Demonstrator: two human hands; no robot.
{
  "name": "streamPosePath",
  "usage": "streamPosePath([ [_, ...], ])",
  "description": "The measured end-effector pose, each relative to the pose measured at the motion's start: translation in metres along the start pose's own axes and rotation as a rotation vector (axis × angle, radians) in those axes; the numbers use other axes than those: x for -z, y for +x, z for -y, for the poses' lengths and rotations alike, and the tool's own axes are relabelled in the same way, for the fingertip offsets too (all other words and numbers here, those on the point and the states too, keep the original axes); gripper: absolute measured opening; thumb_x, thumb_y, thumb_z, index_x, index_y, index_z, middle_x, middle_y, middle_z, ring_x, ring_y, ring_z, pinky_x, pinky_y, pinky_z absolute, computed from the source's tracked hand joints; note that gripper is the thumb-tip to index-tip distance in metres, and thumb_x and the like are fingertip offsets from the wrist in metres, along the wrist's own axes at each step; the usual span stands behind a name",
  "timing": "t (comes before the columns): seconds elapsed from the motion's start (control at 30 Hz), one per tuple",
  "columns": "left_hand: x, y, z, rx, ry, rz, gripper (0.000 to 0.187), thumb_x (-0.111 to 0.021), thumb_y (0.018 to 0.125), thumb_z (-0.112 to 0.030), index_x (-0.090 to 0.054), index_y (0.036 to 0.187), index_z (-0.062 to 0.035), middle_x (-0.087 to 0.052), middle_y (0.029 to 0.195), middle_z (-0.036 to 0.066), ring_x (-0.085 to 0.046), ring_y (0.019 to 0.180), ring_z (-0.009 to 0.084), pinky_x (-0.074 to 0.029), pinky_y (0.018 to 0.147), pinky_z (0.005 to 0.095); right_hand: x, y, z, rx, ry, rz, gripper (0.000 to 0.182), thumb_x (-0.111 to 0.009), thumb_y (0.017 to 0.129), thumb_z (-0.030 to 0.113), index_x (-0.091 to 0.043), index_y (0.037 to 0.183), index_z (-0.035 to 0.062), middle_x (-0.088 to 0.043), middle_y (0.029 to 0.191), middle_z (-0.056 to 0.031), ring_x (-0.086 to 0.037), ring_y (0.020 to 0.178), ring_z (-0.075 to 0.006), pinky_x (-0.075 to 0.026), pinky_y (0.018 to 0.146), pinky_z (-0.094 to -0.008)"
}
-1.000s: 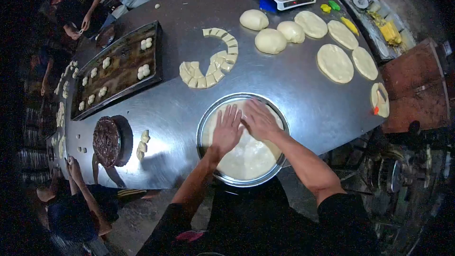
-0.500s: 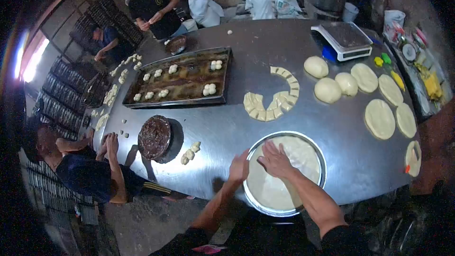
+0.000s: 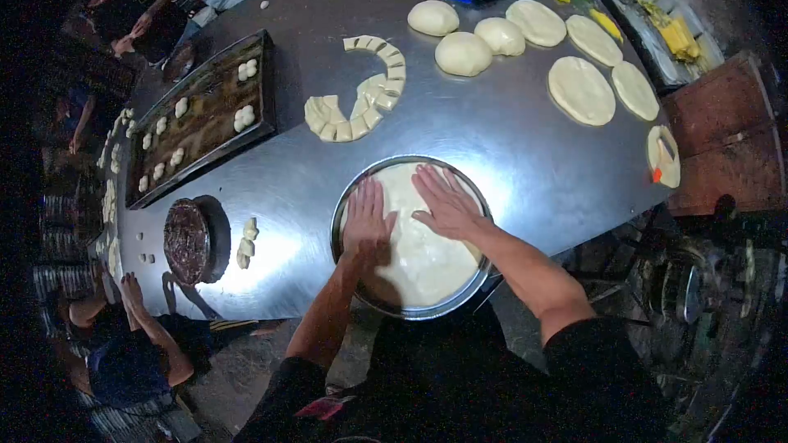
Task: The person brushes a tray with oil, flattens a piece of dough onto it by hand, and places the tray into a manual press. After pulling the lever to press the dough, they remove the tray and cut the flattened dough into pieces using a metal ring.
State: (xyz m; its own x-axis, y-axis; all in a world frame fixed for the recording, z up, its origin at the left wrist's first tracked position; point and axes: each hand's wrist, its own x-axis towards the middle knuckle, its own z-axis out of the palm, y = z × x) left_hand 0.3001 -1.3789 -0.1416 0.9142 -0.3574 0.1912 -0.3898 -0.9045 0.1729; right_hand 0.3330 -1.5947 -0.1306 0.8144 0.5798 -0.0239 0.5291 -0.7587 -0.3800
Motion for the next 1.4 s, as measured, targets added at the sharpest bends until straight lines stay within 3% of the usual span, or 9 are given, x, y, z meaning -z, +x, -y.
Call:
streamPosePath([
  [0.13, 0.002, -0.003, -0.002, 0.075, -0.008, 0.056, 0.063, -0.053, 0.090, -0.032, -0.038, 0.135, 0.0097, -0.035, 0.143, 0.027, -0.034, 0.134, 0.0374, -0.027, 0.111, 0.0477, 0.009, 0.005, 0.006, -0.042, 0.227, 0.163, 0.065, -0.042, 0.096, 0.040, -0.031, 0.141, -0.0059, -0.025, 0.150, -0.0216, -0.016, 0.143, -0.0317, -0.009, 0.116, -0.0464],
  [0.23, -0.014, 0.025, 0.003, -0.301, -0.087, 0.087, 0.063, -0.049, 0.092, -0.034, -0.033, 0.140, 0.0040, -0.033, 0.146, 0.022, -0.029, 0.137, 0.0334, -0.019, 0.114, 0.0478, -0.003, -0.026, 0.016, -0.131, -0.087, -0.048, 0.065, -0.042, 0.096, 0.040, -0.029, 0.142, -0.0046, -0.024, 0.151, -0.0212, -0.015, 0.143, -0.0320, -0.008, 0.117, -0.0458],
  [0.47, -0.001, 0.006, 0.000, 0.058, -0.085, 0.183, 0.062, -0.048, 0.093, -0.034, -0.034, 0.140, 0.0043, -0.036, 0.144, 0.022, -0.031, 0.137, 0.0331, -0.023, 0.112, 0.0476, -0.005, 0.010, 0.042, -0.223, 0.045, -0.108, 0.063, -0.041, 0.096, 0.039, -0.033, 0.140, -0.0036, -0.024, 0.151, -0.0212, -0.017, 0.142, -0.0331, -0.007, 0.115, -0.0507],
  [0.6, -0.001, 0.006, 0.002, -0.198, -0.075, 0.055, 0.064, -0.051, 0.092, -0.032, -0.034, 0.138, 0.0077, -0.038, 0.143, 0.022, -0.034, 0.135, 0.0346, -0.026, 0.111, 0.0483, -0.027, -0.012, 0.038, -0.278, 0.017, -0.140, 0.062, -0.041, 0.096, 0.040, -0.032, 0.141, -0.0019, -0.023, 0.152, -0.0203, -0.014, 0.143, -0.0316, -0.006, 0.115, -0.0502],
  [0.8, 0.014, -0.033, -0.016, 0.266, -0.040, 0.359, 0.063, -0.051, 0.088, -0.033, -0.039, 0.136, 0.0055, -0.037, 0.145, 0.021, -0.031, 0.137, 0.0337, -0.022, 0.112, 0.0484, -0.016, -0.037, 0.034, -0.164, -0.048, 0.004, 0.068, -0.042, 0.094, 0.045, -0.031, 0.143, -0.0007, -0.021, 0.153, -0.0183, -0.012, 0.144, -0.0305, -0.005, 0.116, -0.0480],
  [0.87, 0.015, -0.002, -0.019, -0.303, 0.073, 0.090, 0.062, -0.050, 0.090, -0.034, -0.040, 0.136, 0.0047, -0.036, 0.145, 0.020, -0.031, 0.137, 0.0330, -0.022, 0.112, 0.0480, -0.010, -0.019, 0.024, -0.079, 0.192, 0.038, 0.070, -0.049, 0.092, 0.040, -0.029, 0.142, -0.0047, -0.022, 0.151, -0.0239, -0.015, 0.142, -0.0373, -0.007, 0.115, -0.0513],
  [1.13, 0.024, -0.021, -0.019, 0.128, -0.080, 0.287, 0.057, -0.057, 0.088, -0.028, -0.045, 0.131, 0.0060, -0.041, 0.140, 0.026, -0.038, 0.132, 0.0372, -0.030, 0.108, 0.0512, 0.016, -0.033, 0.032, -0.276, 0.311, -0.072, 0.066, -0.045, 0.094, 0.039, -0.030, 0.141, -0.0059, -0.019, 0.152, -0.0223, -0.014, 0.143, -0.0315, -0.009, 0.117, -0.0449],
  [1.2, 0.009, -0.001, -0.014, -0.261, -0.235, 0.033, 0.059, -0.057, 0.088, -0.029, -0.042, 0.134, 0.0056, -0.039, 0.141, 0.025, -0.037, 0.133, 0.0373, -0.029, 0.108, 0.0517, -0.012, -0.055, 0.030, -0.192, -0.068, -0.051, 0.068, -0.040, 0.096, 0.044, -0.029, 0.142, -0.0049, -0.021, 0.151, -0.0230, -0.014, 0.143, -0.0330, -0.008, 0.117, -0.0469],
  [1.4, 0.005, -0.005, -0.021, -0.142, -0.074, 0.054, 0.065, -0.056, 0.088, -0.033, -0.037, 0.139, 0.0027, -0.035, 0.144, 0.024, -0.033, 0.135, 0.0367, -0.026, 0.109, 0.0522, -0.006, -0.053, 0.017, -0.188, -0.007, -0.030, 0.070, -0.044, 0.094, 0.044, -0.027, 0.143, -0.0039, -0.023, 0.151, -0.0209, -0.015, 0.143, -0.0323, -0.011, 0.116, -0.0455],
])
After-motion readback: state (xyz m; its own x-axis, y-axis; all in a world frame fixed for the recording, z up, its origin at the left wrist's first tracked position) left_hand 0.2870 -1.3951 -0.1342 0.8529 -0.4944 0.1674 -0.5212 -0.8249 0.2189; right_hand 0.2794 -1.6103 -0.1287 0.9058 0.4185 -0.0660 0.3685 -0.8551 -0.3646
